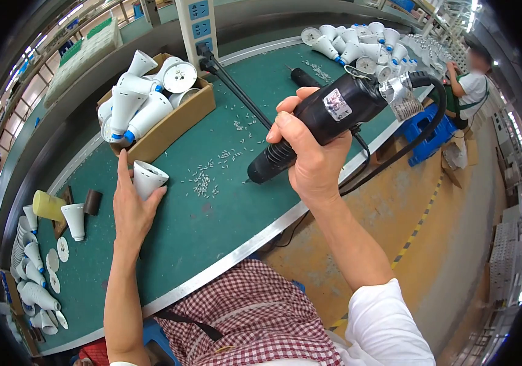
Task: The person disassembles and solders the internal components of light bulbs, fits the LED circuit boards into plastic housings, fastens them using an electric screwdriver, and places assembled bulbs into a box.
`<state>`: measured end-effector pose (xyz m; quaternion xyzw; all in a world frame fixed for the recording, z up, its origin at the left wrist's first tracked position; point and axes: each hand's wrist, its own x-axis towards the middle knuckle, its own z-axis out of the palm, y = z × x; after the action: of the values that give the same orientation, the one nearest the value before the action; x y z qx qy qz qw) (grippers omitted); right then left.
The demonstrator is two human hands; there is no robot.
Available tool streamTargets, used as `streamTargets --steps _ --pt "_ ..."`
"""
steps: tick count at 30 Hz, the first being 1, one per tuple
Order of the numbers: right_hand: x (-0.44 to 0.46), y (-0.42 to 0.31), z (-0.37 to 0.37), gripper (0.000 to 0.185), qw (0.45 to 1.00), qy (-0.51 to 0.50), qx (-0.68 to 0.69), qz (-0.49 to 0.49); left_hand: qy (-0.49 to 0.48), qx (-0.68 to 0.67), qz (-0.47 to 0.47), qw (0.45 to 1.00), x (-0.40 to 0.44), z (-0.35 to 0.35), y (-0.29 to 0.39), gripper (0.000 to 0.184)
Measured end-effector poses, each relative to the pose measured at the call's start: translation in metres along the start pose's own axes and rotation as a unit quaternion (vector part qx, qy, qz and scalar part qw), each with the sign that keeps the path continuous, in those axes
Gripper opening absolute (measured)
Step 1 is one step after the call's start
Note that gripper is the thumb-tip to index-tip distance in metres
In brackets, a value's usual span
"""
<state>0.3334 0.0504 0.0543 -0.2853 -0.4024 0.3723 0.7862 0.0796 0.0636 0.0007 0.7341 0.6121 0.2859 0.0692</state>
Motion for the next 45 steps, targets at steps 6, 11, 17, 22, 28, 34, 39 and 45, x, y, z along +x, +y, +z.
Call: streamTargets --steps 6,11,17,22,28,34,39,45 --pt "0.004 -0.004 0.002 0.032 0.999 0.004 0.042 -0.003 0.045 -0.22 -0.043 0.974 -0.006 -0.013 0.0 0.086" --pt "0.008 -0.009 0.015 0.029 0.991 -0.012 0.132 0.013 -0.033 -0.592 -0.22 0.775 -0.011 -0.021 0.017 0.06" --pt "0.003 -0.009 0.039 0.027 0.983 -0.024 0.177 0.033 -0.126 -0.744 -0.3 0.584 -0.019 0.002 0.036 0.036" --pt "-0.001 -0.007 0.051 0.027 0.98 -0.039 0.193 0.041 -0.094 -0.773 -0.284 0.559 -0.022 -0.005 0.035 0.037" --pt "-0.004 -0.006 0.056 0.026 0.982 -0.049 0.178 0.044 -0.07 -0.754 -0.255 0.601 -0.024 0.0 0.027 0.041" --pt "-0.004 -0.008 0.053 0.028 0.975 -0.048 0.207 0.057 -0.074 -0.745 -0.239 0.619 -0.024 -0.002 0.029 0.044" --pt "-0.004 -0.01 0.052 0.028 0.977 -0.035 0.2 0.063 -0.074 -0.736 -0.225 0.635 -0.025 -0.001 0.032 0.046" --pt "-0.005 -0.01 0.051 0.028 0.977 -0.044 0.199 0.066 -0.078 -0.716 -0.225 0.656 -0.025 -0.001 0.031 0.055"
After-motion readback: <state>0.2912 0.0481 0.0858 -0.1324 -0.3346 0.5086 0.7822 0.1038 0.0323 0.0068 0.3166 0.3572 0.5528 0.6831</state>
